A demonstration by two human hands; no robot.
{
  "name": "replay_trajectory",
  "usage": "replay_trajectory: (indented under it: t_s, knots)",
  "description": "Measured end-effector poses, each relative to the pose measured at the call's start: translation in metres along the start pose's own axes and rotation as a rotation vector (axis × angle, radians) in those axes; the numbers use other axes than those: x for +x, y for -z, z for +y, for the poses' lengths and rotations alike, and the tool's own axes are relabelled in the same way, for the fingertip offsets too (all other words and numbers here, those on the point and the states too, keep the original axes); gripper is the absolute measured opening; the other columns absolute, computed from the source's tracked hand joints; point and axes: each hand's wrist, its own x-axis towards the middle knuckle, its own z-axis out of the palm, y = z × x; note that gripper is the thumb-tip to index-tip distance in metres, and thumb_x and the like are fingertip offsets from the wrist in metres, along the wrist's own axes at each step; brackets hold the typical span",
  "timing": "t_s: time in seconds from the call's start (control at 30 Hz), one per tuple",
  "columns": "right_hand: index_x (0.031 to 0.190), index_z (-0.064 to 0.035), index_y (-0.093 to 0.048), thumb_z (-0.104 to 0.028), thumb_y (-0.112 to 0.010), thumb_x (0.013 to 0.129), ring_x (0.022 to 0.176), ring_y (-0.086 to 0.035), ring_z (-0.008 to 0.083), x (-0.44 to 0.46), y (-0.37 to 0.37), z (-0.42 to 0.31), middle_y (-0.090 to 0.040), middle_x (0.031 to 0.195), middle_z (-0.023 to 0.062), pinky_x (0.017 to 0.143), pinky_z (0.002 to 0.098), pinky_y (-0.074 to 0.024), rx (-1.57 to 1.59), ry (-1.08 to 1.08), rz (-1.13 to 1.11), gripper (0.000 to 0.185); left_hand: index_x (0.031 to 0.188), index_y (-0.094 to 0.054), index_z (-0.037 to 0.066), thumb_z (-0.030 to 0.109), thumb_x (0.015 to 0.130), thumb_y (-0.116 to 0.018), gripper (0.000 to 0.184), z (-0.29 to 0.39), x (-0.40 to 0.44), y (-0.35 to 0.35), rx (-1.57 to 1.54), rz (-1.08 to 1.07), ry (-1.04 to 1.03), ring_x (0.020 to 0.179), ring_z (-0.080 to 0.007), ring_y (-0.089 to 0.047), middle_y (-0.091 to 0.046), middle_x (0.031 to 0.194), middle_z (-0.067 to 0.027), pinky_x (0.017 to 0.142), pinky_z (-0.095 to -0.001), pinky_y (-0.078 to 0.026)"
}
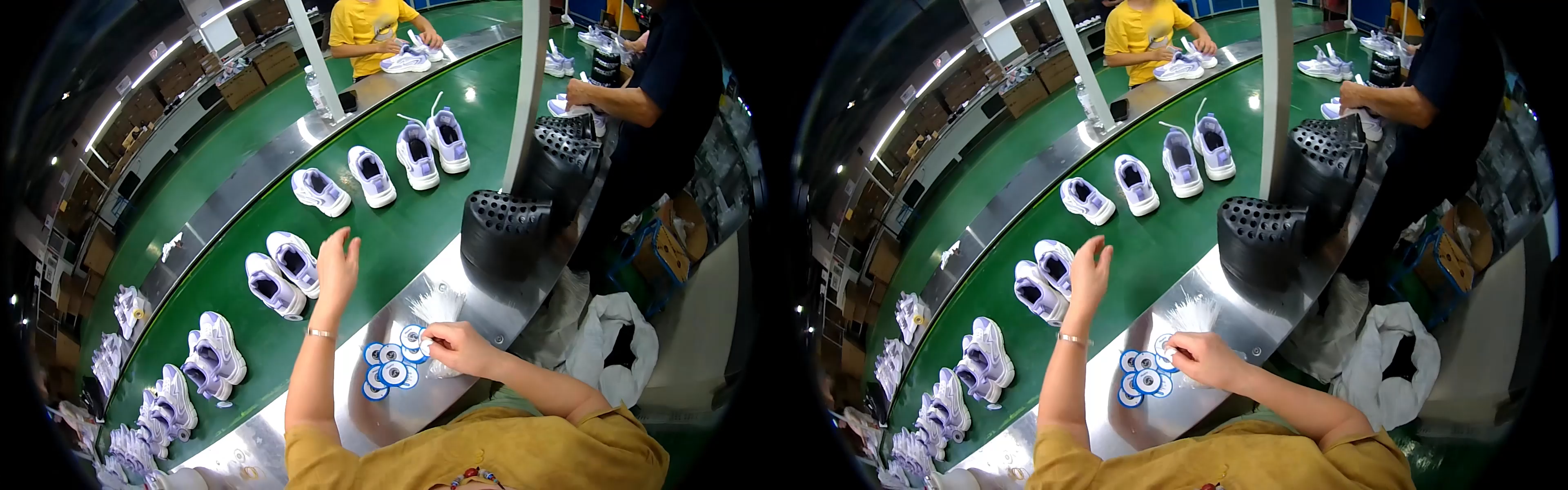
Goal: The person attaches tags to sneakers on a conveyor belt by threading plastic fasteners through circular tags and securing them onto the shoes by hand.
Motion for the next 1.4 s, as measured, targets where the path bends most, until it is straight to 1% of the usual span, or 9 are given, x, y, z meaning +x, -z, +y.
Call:
replay_trajectory:
  t_s: [0.17,0.23,0.43,0.53,0.73,0.87,1.0,1.3,1.4]
  knots:
    - [0.087,-0.0002,-0.057,-0.009,-0.056,0.079,0.057,-0.055,0.0249,0.006,0.013,0.006,-0.056,0.068,0.0135,0.054,0.033,-0.0428,-0.02,-0.011,-0.008,0.012,0.115,-0.05,-0.001,0.013,0.079,-0.06,0.04,-0.043,0.069,-0.026,0.242,-0.044,-0.039,0.097,-0.0352,-0.053,-0.059,0.103,-0.0209,0.085,-0.0423,-0.043]
    - [0.089,-0.0003,-0.059,-0.004,-0.057,0.079,0.055,-0.051,0.0135,0.006,0.012,0.016,-0.057,0.068,0.0095,0.052,0.0265,-0.0404,0.0,0.059,0.021,0.011,0.116,-0.05,-0.002,0.012,0.079,-0.06,0.041,-0.058,0.094,-0.036,0.285,-0.031,-0.039,0.103,-0.0355,-0.051,-0.056,0.11,-0.0212,0.089,-0.0413,-0.041]
    - [0.088,-0.0011,-0.059,-0.005,-0.059,0.079,0.055,-0.052,0.0158,0.009,0.027,0.017,-0.058,0.069,0.0098,0.052,0.0266,-0.0404,0.009,0.01,0.028,0.01,0.127,-0.04,-0.001,0.011,0.076,-0.062,0.057,-0.097,0.139,-0.064,0.347,-0.106,0.049,0.122,-0.04,-0.036,-0.041,0.129,-0.0235,0.102,-0.0424,-0.031]
    - [0.088,-0.0013,-0.058,-0.009,-0.057,0.078,0.064,-0.058,0.029,0.011,0.028,0.024,-0.058,0.074,0.0143,0.058,0.0341,-0.0453,-0.01,-0.029,-0.004,0.013,0.13,-0.038,0.001,0.019,0.072,-0.067,0.067,-0.125,0.152,-0.073,0.392,-0.191,0.17,0.124,-0.0442,-0.031,-0.039,0.131,-0.0243,0.104,-0.0448,-0.027]
    - [0.089,-0.0014,-0.058,-0.01,-0.057,0.079,0.064,-0.058,0.0292,0.014,0.031,0.037,-0.059,0.075,0.0148,0.058,0.0345,-0.0451,0.026,-0.072,-0.007,0.013,0.125,-0.048,0.016,0.013,0.074,-0.059,0.053,-0.127,0.151,-0.074,0.373,-0.182,0.352,0.101,-0.0381,-0.053,-0.058,0.109,-0.0182,0.086,-0.0456,-0.044]
    - [0.089,-0.0017,-0.058,-0.011,-0.057,0.079,0.063,-0.058,0.0284,0.017,0.035,0.034,-0.059,0.074,0.0144,0.058,0.0343,-0.0451,0.014,-0.074,0.034,0.013,0.129,-0.045,0.021,-0.002,0.068,-0.046,0.065,-0.084,0.132,-0.075,0.273,-0.254,0.103,0.079,-0.0393,-0.06,-0.061,0.083,-0.027,0.072,-0.047,-0.047]
    - [0.089,-0.0017,-0.059,-0.012,-0.056,0.08,0.063,-0.059,0.0275,0.018,0.032,0.034,-0.06,0.073,0.0139,0.057,0.0337,-0.045,0.021,-0.089,-0.003,0.014,0.131,-0.044,0.018,0.02,0.065,-0.071,0.071,-0.08,0.132,-0.094,0.234,-0.405,-0.028,0.081,-0.0389,-0.06,-0.062,0.085,-0.0256,0.077,-0.0435,-0.047]
    - [0.09,-0.0008,-0.058,-0.007,-0.056,0.081,0.058,-0.053,0.0178,0.015,0.043,0.045,-0.057,0.07,0.0105,0.055,0.0295,-0.0419,0.094,-0.054,0.067,0.011,0.101,-0.06,0.013,0.025,0.079,-0.061,0.025,-0.011,0.144,-0.13,0.452,-0.466,0.069,0.089,-0.0331,-0.061,-0.064,0.091,-0.0169,0.075,-0.0439,-0.048]
    - [0.092,-0.0008,-0.058,-0.01,-0.056,0.08,0.062,-0.058,0.0279,0.017,0.051,0.049,-0.059,0.075,0.0157,0.056,0.0336,-0.0449,0.095,-0.077,0.051,0.015,0.102,-0.058,0.016,0.027,0.083,-0.053,0.022,0.023,0.16,-0.167,0.413,-0.49,0.15,0.093,-0.0352,-0.06,-0.064,0.094,-0.0157,0.075,-0.051,-0.045]
